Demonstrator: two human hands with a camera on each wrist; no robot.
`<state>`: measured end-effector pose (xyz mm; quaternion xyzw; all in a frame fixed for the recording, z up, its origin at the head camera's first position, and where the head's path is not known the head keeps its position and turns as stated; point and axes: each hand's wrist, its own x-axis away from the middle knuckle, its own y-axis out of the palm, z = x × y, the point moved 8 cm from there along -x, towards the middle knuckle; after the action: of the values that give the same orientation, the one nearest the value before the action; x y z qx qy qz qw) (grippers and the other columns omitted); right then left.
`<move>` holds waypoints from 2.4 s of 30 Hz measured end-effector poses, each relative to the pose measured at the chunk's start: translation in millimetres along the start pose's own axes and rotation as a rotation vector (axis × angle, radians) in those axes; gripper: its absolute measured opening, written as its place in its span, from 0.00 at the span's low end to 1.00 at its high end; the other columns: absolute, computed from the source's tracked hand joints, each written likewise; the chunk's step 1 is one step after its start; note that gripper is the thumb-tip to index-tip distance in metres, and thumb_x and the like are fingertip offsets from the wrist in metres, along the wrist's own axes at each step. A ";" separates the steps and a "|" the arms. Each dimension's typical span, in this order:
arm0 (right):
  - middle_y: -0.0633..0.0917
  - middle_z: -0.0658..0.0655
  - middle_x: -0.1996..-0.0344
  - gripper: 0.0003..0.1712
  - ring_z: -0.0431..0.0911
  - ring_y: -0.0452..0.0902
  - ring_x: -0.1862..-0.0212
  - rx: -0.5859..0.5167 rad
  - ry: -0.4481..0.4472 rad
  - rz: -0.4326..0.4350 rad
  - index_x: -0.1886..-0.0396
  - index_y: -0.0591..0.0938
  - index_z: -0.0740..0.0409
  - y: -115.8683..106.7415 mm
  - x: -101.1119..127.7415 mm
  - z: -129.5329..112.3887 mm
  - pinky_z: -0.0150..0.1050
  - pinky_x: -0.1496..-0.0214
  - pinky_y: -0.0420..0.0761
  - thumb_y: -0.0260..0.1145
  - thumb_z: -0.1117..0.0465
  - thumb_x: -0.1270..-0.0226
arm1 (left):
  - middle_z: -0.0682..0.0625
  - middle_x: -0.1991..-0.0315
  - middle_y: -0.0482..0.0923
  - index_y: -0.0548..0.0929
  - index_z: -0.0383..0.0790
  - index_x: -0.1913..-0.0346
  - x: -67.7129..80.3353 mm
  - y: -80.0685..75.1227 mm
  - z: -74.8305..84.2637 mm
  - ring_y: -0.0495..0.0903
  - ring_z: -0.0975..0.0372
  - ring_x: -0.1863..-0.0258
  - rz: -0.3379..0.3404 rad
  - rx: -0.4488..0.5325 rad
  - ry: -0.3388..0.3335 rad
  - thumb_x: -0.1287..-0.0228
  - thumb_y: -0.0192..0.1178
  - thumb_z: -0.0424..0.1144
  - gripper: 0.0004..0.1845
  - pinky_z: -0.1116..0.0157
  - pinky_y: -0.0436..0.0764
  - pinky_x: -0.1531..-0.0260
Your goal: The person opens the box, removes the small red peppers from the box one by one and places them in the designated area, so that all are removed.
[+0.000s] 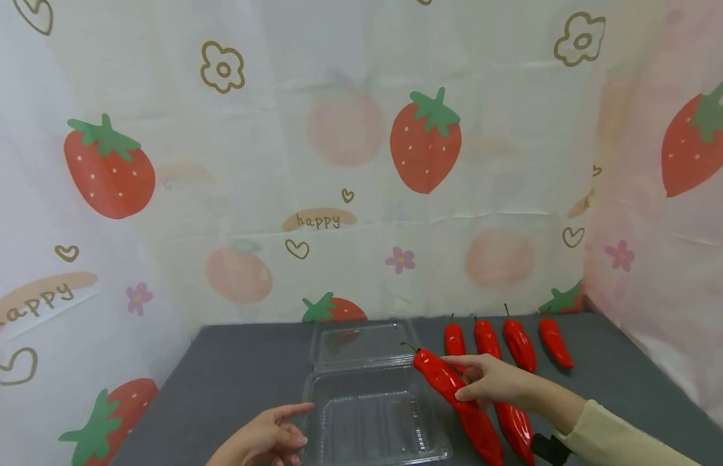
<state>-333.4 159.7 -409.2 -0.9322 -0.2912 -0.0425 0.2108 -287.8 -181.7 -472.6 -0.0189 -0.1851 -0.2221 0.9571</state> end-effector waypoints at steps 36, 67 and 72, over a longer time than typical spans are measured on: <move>0.79 0.60 0.65 0.43 0.49 0.77 0.66 -0.183 -0.010 0.064 0.26 0.52 0.71 -48.2 56.5 39.0 0.49 0.63 0.83 0.64 0.65 0.33 | 0.55 0.76 0.78 0.56 0.28 0.27 -0.6 1.9 -3.5 0.80 0.67 0.78 -0.042 0.029 -0.021 0.34 0.58 0.28 0.36 0.72 0.78 0.73; 0.80 0.57 0.66 0.50 0.47 0.80 0.66 -0.196 0.134 0.225 0.27 0.46 0.73 -85.3 97.3 107.7 0.45 0.63 0.83 0.68 0.58 0.34 | 0.54 0.77 0.77 0.54 0.28 0.26 2.6 2.4 -2.1 0.79 0.66 0.79 -0.025 0.003 -0.028 0.34 0.58 0.30 0.37 0.74 0.74 0.79; 0.80 0.57 0.67 0.51 0.48 0.79 0.66 -0.157 0.206 0.260 0.28 0.49 0.74 -83.0 98.6 118.8 0.45 0.64 0.83 0.71 0.58 0.37 | 0.55 0.79 0.76 0.53 0.28 0.26 5.1 2.0 -4.2 0.80 0.66 0.79 -0.029 0.018 -0.028 0.35 0.59 0.30 0.38 0.73 0.76 0.77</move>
<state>-303.6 322.6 -466.6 -0.9663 -0.1408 -0.1328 0.1699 -281.2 -182.5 -474.6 -0.0106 -0.2008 -0.2339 0.9512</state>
